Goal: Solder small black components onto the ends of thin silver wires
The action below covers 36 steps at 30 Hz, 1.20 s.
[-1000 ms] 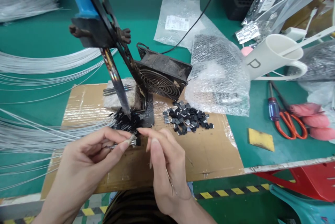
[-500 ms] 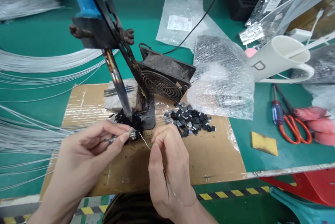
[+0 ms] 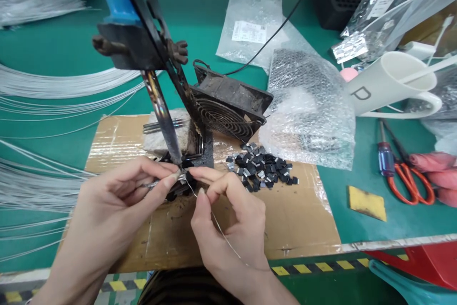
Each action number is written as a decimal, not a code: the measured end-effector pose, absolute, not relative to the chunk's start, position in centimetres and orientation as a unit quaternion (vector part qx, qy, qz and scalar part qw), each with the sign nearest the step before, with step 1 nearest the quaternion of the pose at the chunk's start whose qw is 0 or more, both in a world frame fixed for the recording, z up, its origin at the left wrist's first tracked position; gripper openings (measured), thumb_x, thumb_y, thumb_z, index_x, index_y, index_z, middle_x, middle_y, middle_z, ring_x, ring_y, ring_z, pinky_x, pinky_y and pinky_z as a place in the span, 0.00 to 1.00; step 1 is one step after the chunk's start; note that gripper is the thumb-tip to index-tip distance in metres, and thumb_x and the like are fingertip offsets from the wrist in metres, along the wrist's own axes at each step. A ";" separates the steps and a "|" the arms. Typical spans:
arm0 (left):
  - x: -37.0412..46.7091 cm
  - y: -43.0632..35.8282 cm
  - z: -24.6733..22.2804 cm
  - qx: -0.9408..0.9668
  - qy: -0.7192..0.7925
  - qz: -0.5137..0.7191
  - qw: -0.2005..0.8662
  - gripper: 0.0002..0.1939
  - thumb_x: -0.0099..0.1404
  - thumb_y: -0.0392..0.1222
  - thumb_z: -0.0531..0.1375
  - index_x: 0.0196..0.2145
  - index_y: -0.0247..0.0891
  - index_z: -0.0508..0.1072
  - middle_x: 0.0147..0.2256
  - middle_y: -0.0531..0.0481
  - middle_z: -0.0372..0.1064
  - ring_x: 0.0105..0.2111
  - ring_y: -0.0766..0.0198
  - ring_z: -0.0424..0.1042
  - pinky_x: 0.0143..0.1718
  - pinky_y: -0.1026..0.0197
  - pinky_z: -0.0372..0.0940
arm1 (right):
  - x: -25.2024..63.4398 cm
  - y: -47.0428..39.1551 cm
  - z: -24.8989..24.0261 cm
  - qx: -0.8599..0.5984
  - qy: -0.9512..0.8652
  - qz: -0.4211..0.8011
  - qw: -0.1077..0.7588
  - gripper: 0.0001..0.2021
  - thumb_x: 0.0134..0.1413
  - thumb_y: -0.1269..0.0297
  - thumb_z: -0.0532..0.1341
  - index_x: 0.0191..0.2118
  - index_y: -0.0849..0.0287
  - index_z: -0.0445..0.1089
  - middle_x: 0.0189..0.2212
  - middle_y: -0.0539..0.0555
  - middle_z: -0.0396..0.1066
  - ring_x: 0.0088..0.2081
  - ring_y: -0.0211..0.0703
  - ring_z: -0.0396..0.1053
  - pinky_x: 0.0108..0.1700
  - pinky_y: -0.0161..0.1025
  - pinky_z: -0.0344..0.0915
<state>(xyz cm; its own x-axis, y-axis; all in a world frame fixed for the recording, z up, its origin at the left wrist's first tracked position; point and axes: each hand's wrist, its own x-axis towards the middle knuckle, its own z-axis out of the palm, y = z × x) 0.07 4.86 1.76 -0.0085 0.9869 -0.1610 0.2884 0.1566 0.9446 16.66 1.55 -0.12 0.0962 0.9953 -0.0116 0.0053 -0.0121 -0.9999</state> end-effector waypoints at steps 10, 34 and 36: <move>0.3 5.8 2.2 0.522 0.607 0.393 0.453 0.05 0.64 0.33 0.67 0.30 0.42 0.79 0.31 0.56 0.80 0.29 0.70 0.76 0.31 0.72 0.67 | 16.5 2.6 0.2 -0.526 -0.457 0.488 0.526 0.11 0.65 0.74 0.63 0.32 0.52 0.67 0.51 0.49 0.83 0.55 0.44 0.80 0.61 0.43 0.71; 0.3 5.6 2.5 0.511 0.609 0.409 0.448 0.06 0.64 0.33 0.68 0.31 0.43 0.80 0.34 0.56 0.81 0.31 0.71 0.78 0.32 0.72 0.68 | 16.3 2.8 0.6 -0.520 -0.444 0.486 0.545 0.11 0.64 0.75 0.63 0.31 0.52 0.68 0.51 0.52 0.83 0.54 0.48 0.80 0.60 0.47 0.73; 0.3 5.6 2.5 0.511 0.609 0.407 0.450 0.05 0.64 0.34 0.68 0.31 0.42 0.80 0.34 0.55 0.81 0.31 0.70 0.78 0.33 0.71 0.69 | 16.3 2.8 0.6 -0.518 -0.448 0.484 0.544 0.11 0.65 0.75 0.63 0.31 0.52 0.68 0.51 0.52 0.83 0.54 0.48 0.80 0.60 0.47 0.73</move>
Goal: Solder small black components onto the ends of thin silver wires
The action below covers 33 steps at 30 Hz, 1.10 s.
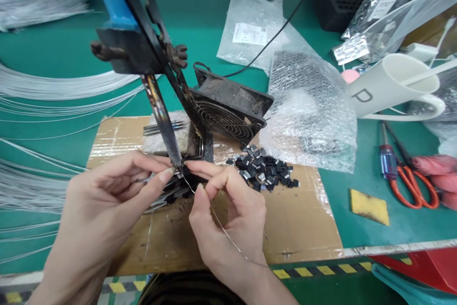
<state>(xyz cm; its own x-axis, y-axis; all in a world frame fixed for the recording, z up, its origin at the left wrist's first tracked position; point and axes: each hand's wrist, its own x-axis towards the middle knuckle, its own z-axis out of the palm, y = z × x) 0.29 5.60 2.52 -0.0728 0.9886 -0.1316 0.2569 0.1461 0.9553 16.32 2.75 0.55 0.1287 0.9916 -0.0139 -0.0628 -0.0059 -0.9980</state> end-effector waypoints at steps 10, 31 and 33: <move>0.6 5.8 2.7 0.501 0.613 0.414 0.449 0.05 0.62 0.34 0.68 0.29 0.41 0.80 0.34 0.53 0.82 0.31 0.67 0.78 0.32 0.69 0.70 | 16.3 2.8 0.4 -0.518 -0.457 0.474 0.546 0.11 0.66 0.73 0.63 0.32 0.53 0.68 0.50 0.55 0.83 0.54 0.50 0.81 0.59 0.49 0.75; 0.7 5.6 2.7 0.499 0.613 0.419 0.447 0.06 0.62 0.33 0.68 0.30 0.42 0.80 0.35 0.54 0.83 0.32 0.68 0.80 0.33 0.70 0.70 | 16.1 2.7 0.7 -0.533 -0.442 0.474 0.544 0.11 0.65 0.71 0.64 0.31 0.52 0.68 0.50 0.55 0.84 0.54 0.51 0.81 0.60 0.50 0.74; 0.7 5.7 2.6 0.501 0.614 0.417 0.445 0.05 0.62 0.34 0.68 0.30 0.42 0.80 0.36 0.53 0.83 0.32 0.67 0.79 0.32 0.69 0.70 | 16.1 2.7 0.7 -0.536 -0.445 0.471 0.541 0.11 0.65 0.71 0.64 0.31 0.52 0.68 0.50 0.55 0.84 0.53 0.51 0.81 0.59 0.50 0.74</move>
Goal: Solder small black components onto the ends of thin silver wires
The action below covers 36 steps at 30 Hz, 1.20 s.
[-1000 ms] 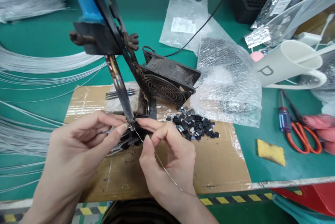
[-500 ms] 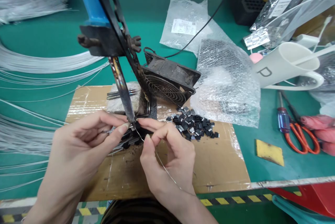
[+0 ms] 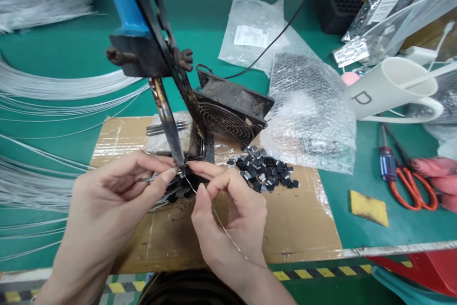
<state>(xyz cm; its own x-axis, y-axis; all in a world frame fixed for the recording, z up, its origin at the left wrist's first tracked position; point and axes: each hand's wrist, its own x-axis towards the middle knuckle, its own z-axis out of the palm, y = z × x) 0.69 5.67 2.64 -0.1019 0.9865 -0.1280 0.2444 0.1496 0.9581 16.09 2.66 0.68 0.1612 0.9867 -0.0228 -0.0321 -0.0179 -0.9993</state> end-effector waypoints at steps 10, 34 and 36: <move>0.6 5.6 2.5 0.509 0.612 0.414 0.442 0.05 0.63 0.34 0.68 0.30 0.42 0.80 0.35 0.54 0.82 0.32 0.68 0.78 0.32 0.69 0.68 | 15.9 2.5 0.6 -0.539 -0.456 0.455 0.542 0.11 0.64 0.73 0.63 0.32 0.52 0.68 0.50 0.53 0.83 0.54 0.48 0.80 0.60 0.47 0.73; 0.3 5.3 2.3 0.531 0.603 0.405 0.437 0.05 0.65 0.34 0.67 0.31 0.42 0.79 0.35 0.55 0.81 0.32 0.68 0.77 0.30 0.69 0.66 | 16.0 2.4 0.3 -0.538 -0.469 0.447 0.539 0.10 0.65 0.72 0.64 0.33 0.52 0.70 0.50 0.52 0.83 0.53 0.46 0.80 0.59 0.45 0.72; 0.3 5.3 2.4 0.532 0.602 0.404 0.438 0.05 0.65 0.35 0.67 0.31 0.42 0.79 0.34 0.55 0.81 0.33 0.67 0.79 0.30 0.69 0.67 | 15.9 2.3 0.4 -0.542 -0.463 0.446 0.541 0.10 0.65 0.72 0.64 0.32 0.52 0.70 0.49 0.52 0.83 0.54 0.46 0.80 0.59 0.45 0.72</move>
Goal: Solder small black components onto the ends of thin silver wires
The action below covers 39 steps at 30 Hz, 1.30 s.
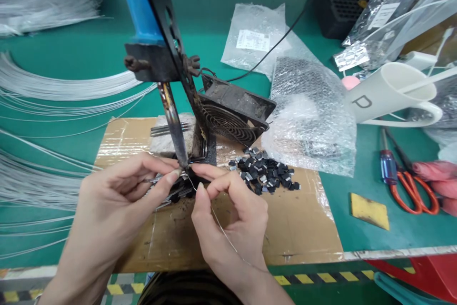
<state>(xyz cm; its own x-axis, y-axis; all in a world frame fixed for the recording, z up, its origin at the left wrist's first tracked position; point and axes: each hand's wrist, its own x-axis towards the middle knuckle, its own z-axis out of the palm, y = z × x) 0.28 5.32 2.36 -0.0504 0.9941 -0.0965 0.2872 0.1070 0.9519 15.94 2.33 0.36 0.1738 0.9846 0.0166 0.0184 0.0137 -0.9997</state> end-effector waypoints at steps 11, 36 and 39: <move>0.4 5.5 2.4 0.538 0.606 0.401 0.427 0.04 0.65 0.36 0.67 0.31 0.42 0.79 0.34 0.54 0.82 0.32 0.66 0.79 0.29 0.68 0.68 | 15.7 2.4 0.4 -0.544 -0.462 0.438 0.546 0.10 0.65 0.72 0.65 0.32 0.53 0.71 0.48 0.50 0.83 0.52 0.44 0.81 0.57 0.41 0.72; 0.3 5.5 2.6 0.532 0.607 0.394 0.440 0.04 0.64 0.36 0.67 0.30 0.42 0.79 0.34 0.54 0.82 0.31 0.65 0.78 0.28 0.67 0.67 | 15.7 2.3 0.5 -0.554 -0.454 0.444 0.539 0.09 0.66 0.70 0.65 0.32 0.54 0.71 0.48 0.54 0.84 0.52 0.47 0.81 0.57 0.45 0.74; 0.4 5.5 2.7 0.535 0.606 0.391 0.440 0.05 0.65 0.36 0.67 0.30 0.42 0.79 0.33 0.54 0.81 0.32 0.65 0.79 0.28 0.67 0.67 | 15.7 2.4 0.6 -0.554 -0.459 0.436 0.541 0.09 0.66 0.70 0.65 0.32 0.53 0.72 0.48 0.54 0.84 0.51 0.47 0.81 0.57 0.45 0.74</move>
<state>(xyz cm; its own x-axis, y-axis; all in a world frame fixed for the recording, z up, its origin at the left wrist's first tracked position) 0.35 5.53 2.69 -0.0395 0.9926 -0.1151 0.3042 0.1217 0.9448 15.66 2.35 0.58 0.1987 0.9800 0.0138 0.0382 0.0063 -0.9992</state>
